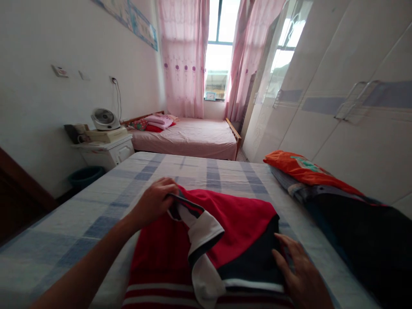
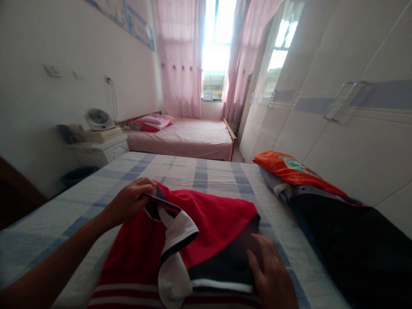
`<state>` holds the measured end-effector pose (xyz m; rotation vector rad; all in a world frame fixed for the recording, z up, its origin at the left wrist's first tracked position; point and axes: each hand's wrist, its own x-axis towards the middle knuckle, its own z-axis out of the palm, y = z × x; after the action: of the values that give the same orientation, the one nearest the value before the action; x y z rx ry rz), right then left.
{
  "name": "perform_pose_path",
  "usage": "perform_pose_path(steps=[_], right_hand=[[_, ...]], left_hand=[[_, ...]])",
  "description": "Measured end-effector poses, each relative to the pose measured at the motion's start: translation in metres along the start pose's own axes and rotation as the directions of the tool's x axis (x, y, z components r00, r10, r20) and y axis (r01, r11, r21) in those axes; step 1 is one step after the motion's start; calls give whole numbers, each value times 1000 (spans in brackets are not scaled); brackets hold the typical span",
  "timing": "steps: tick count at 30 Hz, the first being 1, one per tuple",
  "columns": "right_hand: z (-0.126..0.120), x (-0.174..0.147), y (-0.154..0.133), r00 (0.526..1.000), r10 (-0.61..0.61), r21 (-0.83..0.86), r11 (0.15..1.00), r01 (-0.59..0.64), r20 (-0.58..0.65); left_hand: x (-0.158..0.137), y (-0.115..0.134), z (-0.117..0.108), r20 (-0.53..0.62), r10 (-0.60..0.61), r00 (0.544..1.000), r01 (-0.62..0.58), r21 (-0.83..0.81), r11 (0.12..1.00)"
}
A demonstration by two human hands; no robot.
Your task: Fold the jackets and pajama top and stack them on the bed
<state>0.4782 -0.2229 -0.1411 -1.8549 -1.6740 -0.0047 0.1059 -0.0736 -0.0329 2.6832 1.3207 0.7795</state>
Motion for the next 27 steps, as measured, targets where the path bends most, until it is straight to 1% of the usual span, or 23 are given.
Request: perform_pose_path(steps=[1,2,3,4,5,7,8,9,11,12,13,14,15,16,17,18,19,20,21,23,25,27], right_hand=[[0,2,2,999,53,26,998,-53,14],[-1,5,3,994,104,52,993,-105,25],[-1,8,5,987,154,74,985,-156,35],[0,12,6,978,202,90,975,-205,45],[0,17,8,968,244,99,963,-249,59],[3,29,11,943,319,97,940,-327,91],[4,36,13,930,352,86,929,-361,107],[5,43,13,917,381,72,918,-391,121],[6,55,11,890,432,48,896,-442,143],[6,59,9,877,454,39,884,-465,156],[5,62,7,867,469,33,876,-481,171],[5,63,5,861,473,30,873,-486,185],[4,63,4,860,472,27,874,-485,193],[4,61,4,862,466,23,877,-480,197],[4,59,4,864,463,19,880,-476,196],[4,56,6,864,464,19,879,-477,193],[5,53,9,861,470,25,875,-484,196],[6,51,12,854,479,36,868,-496,203],[6,49,15,846,488,57,859,-509,214],[5,50,18,844,479,152,840,-520,241],[1,55,19,862,447,302,809,-504,240],[-3,59,21,882,429,398,788,-471,195]], left_hand=[[-22,-11,-10,-58,-39,998,35,-71,997],[-44,-21,-17,-84,-102,991,93,-109,990],[-66,-31,-22,-71,-169,983,158,-139,978],[-87,-39,-25,-37,-234,972,224,-178,958],[-105,-46,-25,48,-299,953,302,-211,930],[-130,-55,-20,216,-383,898,431,-258,864],[-137,-57,-17,268,-413,870,480,-278,832],[-141,-59,-12,295,-443,846,523,-309,794],[-138,-58,-4,304,-537,787,617,-376,692],[-134,-56,-1,303,-588,750,661,-383,645],[-129,-53,2,282,-634,720,692,-361,625],[-125,-48,4,225,-663,714,698,-314,644],[-121,-41,5,139,-654,744,665,-250,703],[-118,-34,6,50,-595,802,594,-181,784],[-115,-24,5,-8,-490,872,485,-130,865],[-113,-14,5,-21,-365,931,360,-112,926],[-111,-4,4,4,-248,969,246,-130,960],[-109,6,4,43,-157,987,162,-173,972],[-107,16,4,72,-97,993,111,-221,969],[-104,31,8,86,-28,996,52,-289,956],[-106,39,16,89,62,994,-34,-290,956],[-113,43,24,161,197,967,-156,-237,959]])
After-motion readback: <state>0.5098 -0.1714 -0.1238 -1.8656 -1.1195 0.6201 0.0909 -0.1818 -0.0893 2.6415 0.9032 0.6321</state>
